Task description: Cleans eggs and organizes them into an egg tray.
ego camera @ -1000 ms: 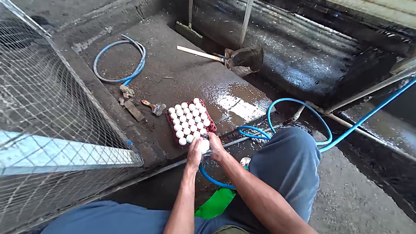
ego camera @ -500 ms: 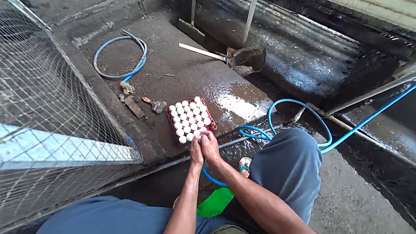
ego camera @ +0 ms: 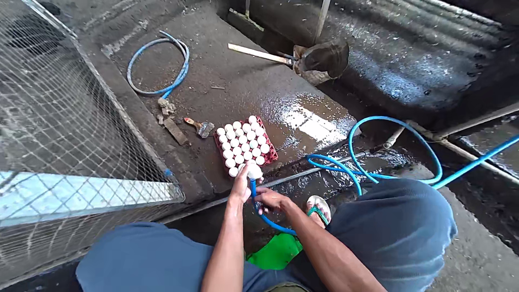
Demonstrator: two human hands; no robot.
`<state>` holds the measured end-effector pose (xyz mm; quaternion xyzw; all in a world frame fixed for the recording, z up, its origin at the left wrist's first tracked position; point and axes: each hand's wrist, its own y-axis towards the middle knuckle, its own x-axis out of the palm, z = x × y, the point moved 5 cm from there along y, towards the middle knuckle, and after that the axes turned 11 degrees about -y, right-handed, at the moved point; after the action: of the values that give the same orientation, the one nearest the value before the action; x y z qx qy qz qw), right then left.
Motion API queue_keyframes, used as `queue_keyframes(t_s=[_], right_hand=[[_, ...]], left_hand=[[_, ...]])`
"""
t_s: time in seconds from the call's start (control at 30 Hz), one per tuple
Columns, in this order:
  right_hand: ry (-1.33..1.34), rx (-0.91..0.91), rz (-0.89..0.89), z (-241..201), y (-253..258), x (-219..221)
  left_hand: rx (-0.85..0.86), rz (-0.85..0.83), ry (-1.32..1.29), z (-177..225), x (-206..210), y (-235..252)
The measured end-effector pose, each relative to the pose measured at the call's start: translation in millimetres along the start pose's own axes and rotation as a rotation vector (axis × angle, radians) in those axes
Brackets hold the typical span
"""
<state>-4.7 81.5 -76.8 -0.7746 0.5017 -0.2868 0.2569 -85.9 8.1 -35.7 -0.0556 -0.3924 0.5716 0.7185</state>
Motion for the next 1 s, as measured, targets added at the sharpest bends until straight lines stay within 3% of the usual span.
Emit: queue_keyframes(t_s=[0.2, 0.33, 0.53, 0.7, 1.0], right_hand=[[0.001, -0.047, 0.119, 5.5, 23.3, -14.5], [0.008, -0.038, 0.146, 5.9, 37.8, -15.3], [0.132, -0.002, 0.137, 19.5, 57.9, -13.1], [0.195, 0.002, 0.134, 27.4, 61.7, -22.2], [0.263, -0.015, 0.133, 31.3, 54.7, -35.1]], left_hand=[[0.096, 0.064, 0.053, 0.9, -14.2, 48.3], [0.113, 0.196, 0.266, 14.7, -20.6, 98.7], [0.217, 0.332, 0.723, 71.4, -26.7, 194.3], [0.289, 0.331, 1.039, 105.7, -5.7, 260.4], [0.168, 0.309, 1.417, 89.3, 2.3, 332.8]])
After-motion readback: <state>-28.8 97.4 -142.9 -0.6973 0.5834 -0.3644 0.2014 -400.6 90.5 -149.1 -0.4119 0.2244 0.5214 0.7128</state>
